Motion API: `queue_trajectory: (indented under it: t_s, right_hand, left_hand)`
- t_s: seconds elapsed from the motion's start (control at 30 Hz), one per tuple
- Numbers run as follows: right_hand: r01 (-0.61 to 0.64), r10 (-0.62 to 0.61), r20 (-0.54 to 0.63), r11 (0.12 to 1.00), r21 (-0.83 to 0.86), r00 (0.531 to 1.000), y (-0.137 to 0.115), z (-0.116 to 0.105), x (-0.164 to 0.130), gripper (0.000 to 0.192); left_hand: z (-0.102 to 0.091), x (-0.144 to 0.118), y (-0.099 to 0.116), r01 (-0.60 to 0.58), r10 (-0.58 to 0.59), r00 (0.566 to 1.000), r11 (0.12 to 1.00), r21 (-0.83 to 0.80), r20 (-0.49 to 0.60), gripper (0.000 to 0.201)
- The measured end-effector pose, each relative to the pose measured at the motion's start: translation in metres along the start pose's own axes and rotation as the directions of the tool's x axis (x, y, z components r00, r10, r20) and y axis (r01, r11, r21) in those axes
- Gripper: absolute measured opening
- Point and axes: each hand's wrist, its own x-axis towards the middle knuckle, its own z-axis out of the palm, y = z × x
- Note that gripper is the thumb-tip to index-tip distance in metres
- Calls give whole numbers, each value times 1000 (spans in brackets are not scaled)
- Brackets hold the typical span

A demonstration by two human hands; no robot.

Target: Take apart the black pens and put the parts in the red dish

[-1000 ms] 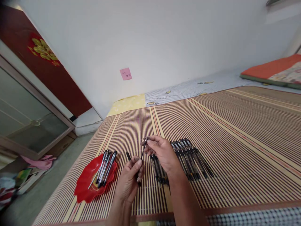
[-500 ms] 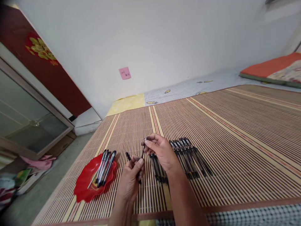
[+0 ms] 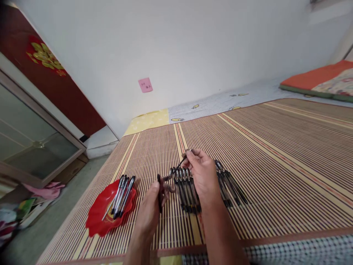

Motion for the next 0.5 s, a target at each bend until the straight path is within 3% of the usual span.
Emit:
queue_trajectory:
  t_s: [0.2,0.5]
  right_hand:
    - [94,-92,-58,995,30,994,-6,4,-2,24]
    - [109,-111,-45,993,-43,993,-3,4,-2,25]
  left_hand:
    - [4,1,7,-19,17,988,1000,11,155,36]
    - [1,1,5,-54,45,981,998,40,186,38]
